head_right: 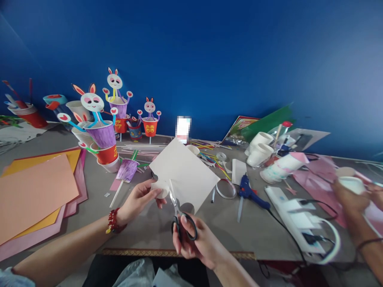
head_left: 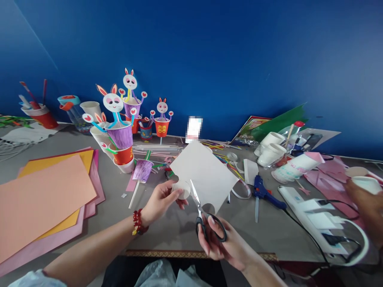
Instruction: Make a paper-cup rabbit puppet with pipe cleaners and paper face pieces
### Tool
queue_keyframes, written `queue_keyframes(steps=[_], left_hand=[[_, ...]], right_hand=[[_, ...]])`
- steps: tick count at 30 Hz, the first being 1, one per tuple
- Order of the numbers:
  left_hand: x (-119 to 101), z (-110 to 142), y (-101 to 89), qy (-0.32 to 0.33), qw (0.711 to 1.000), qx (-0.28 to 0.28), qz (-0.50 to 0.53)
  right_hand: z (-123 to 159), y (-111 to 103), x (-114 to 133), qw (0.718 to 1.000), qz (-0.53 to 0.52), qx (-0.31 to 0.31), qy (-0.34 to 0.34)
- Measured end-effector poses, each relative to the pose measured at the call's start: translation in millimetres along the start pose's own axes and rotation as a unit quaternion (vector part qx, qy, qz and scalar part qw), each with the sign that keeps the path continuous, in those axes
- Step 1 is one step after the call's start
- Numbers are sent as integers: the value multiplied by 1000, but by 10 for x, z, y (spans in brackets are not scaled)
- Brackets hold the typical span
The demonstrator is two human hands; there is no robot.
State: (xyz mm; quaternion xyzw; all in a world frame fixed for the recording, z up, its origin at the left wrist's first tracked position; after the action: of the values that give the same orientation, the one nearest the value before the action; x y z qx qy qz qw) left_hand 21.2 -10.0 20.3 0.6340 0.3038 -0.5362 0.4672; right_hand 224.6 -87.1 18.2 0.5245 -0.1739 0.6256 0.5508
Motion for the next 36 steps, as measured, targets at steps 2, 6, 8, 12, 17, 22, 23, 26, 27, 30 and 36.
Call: queue_keyframes(steps=[2,6,8,12,17,22,23,26,27,30,36], left_hand=[[14,5,-5,-4,1000,14,-11],[62,13,-12,-13,997,70,-4],[93,17,-10,-27,995,98,20],[146,24,-14,-49,990,122,58],[158,32,-30,-48,987,132,75],[150,33,-34,-49,988,131,71],[150,30,-35,-50,988,130,69],[149,18,-36,-53,989,125,66],[148,15,-37,-54,989,123,66],[146,11,-40,-54,989,120,64],[173,23,-54,-54,990,118,54]], right_hand=[[28,-8,18,1000,30,-3,2],[5,-84,64,990,135,-20,-37],[-26,-111,75,986,158,-9,-53],[-89,-111,59,980,177,3,-88],[-130,-104,19,975,185,3,-120],[-152,-125,23,968,203,-6,-145],[-160,-129,20,967,205,-6,-149],[-193,-148,-5,966,208,-9,-156],[-205,-154,-19,966,207,-11,-155],[-230,-170,-54,970,196,-13,-145],[-225,-161,-41,970,199,-15,-141]])
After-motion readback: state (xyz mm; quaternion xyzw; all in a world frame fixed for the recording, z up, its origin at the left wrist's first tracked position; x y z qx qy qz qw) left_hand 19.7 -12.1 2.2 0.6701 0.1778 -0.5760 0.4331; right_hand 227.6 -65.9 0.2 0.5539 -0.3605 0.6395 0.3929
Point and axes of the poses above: each hand's wrist, its own z-axis away from the middle knuckle, its own y-axis out of the palm, x = y × z, the point moved 1 cm from there along -z, towards the middle knuckle, and after that the axes turned 3 degrees about -y, right-handed, at the moved point
